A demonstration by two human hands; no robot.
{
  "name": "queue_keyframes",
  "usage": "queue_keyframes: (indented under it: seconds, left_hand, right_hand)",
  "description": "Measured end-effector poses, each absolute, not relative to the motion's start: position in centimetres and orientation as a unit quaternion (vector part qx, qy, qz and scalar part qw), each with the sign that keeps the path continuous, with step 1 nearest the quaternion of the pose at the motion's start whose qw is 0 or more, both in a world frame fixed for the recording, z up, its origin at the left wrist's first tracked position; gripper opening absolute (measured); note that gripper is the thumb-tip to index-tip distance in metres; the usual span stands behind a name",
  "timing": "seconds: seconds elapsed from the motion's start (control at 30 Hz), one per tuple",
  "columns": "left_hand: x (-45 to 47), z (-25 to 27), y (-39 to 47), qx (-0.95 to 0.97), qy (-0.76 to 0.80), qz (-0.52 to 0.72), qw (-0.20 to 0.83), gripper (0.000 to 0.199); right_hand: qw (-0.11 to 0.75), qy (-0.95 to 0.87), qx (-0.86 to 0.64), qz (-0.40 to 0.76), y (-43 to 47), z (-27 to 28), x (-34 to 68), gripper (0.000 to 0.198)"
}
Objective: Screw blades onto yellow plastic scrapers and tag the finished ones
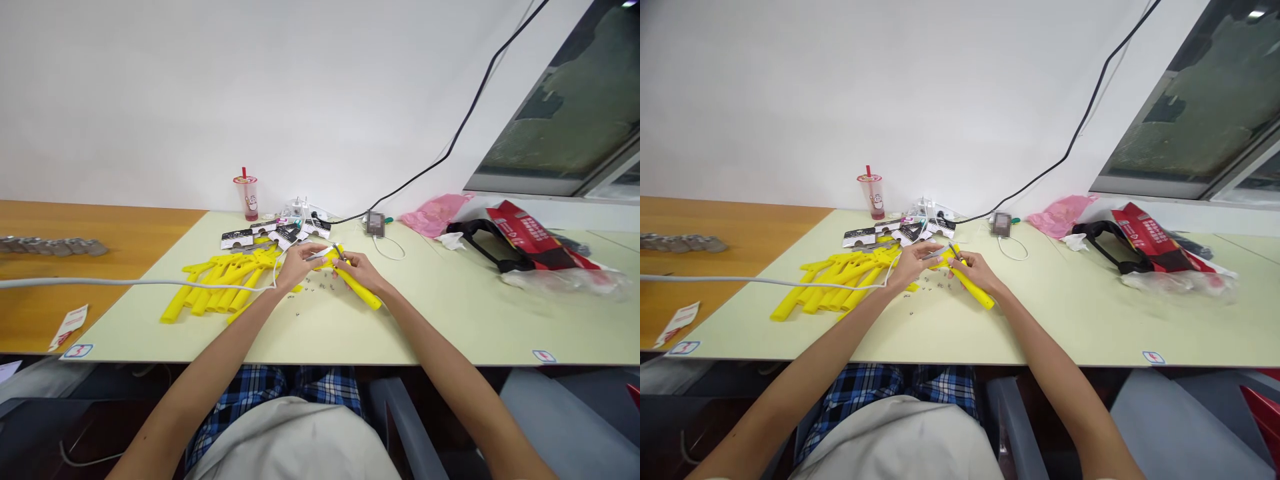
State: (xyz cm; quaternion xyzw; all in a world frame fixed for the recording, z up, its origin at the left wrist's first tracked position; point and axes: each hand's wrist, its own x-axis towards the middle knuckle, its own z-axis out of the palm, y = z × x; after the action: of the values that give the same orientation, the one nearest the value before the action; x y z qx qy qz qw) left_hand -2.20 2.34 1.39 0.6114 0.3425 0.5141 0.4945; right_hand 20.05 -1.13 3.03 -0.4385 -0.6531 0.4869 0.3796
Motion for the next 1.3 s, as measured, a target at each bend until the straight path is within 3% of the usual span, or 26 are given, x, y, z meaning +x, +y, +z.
queue_keyframes:
  seconds: [0.57, 1.3]
  left_hand:
    - [-1.2, 2.5, 0.7, 0.555, 0.305, 0.567, 0.526, 0.055]
    - [-1.2, 2.0, 1.0, 0.542, 0.335, 0.565, 0.525, 0.046]
  right_hand:
    - [0.488, -0.631, -0.429, 0.424, -1.0, 2.3, 19.7, 0.043]
    - [0.468, -0.635, -0.424, 0.445, -0.7, 2.1, 20.2, 0.043]
